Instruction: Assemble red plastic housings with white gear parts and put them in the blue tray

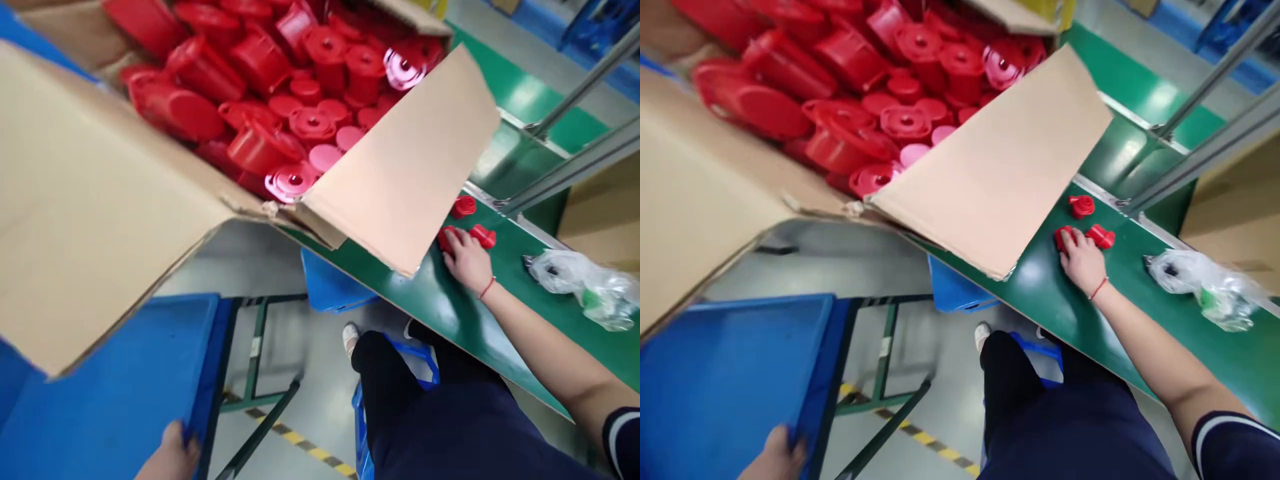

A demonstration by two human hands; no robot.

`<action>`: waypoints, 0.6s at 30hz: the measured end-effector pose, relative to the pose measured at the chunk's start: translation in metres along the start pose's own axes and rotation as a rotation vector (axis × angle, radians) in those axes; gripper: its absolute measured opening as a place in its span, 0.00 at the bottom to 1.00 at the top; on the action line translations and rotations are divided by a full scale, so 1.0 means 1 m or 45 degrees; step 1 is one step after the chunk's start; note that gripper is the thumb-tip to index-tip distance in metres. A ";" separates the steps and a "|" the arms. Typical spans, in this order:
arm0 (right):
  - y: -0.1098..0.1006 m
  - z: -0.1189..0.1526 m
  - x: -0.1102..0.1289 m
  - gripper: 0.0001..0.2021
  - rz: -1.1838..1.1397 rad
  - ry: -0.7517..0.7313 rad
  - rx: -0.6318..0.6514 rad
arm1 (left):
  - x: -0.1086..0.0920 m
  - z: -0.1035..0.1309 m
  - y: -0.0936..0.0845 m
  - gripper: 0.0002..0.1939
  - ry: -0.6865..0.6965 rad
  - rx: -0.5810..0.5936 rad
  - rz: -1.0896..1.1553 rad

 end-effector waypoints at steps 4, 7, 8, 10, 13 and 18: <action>0.001 -0.008 -0.002 0.30 0.066 0.007 -0.027 | -0.015 0.001 0.043 0.17 0.019 0.080 0.014; -0.001 -0.007 0.000 0.31 0.165 0.014 0.019 | -0.038 0.019 0.052 0.17 0.063 0.021 0.072; -0.002 -0.004 0.001 0.30 0.190 0.021 0.038 | -0.047 0.026 0.055 0.16 0.079 -0.002 0.091; -0.003 0.005 0.003 0.26 0.213 0.022 0.050 | -0.063 0.040 0.061 0.15 0.093 -0.055 0.114; -0.002 0.029 0.000 0.24 0.169 0.046 0.003 | -0.083 0.055 0.067 0.16 0.074 -0.183 0.116; 0.008 0.078 -0.013 0.20 0.100 0.056 -0.071 | -0.109 0.074 0.071 0.16 0.118 -0.323 0.194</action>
Point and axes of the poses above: each hand's wrist, its own z-axis away from the middle knuckle, its own y-axis out of the palm, x = y × z, the point moved 10 cm from there along -z, towards the middle knuckle, and after that the axes turned 9 degrees about x, right-handed, at the moved point
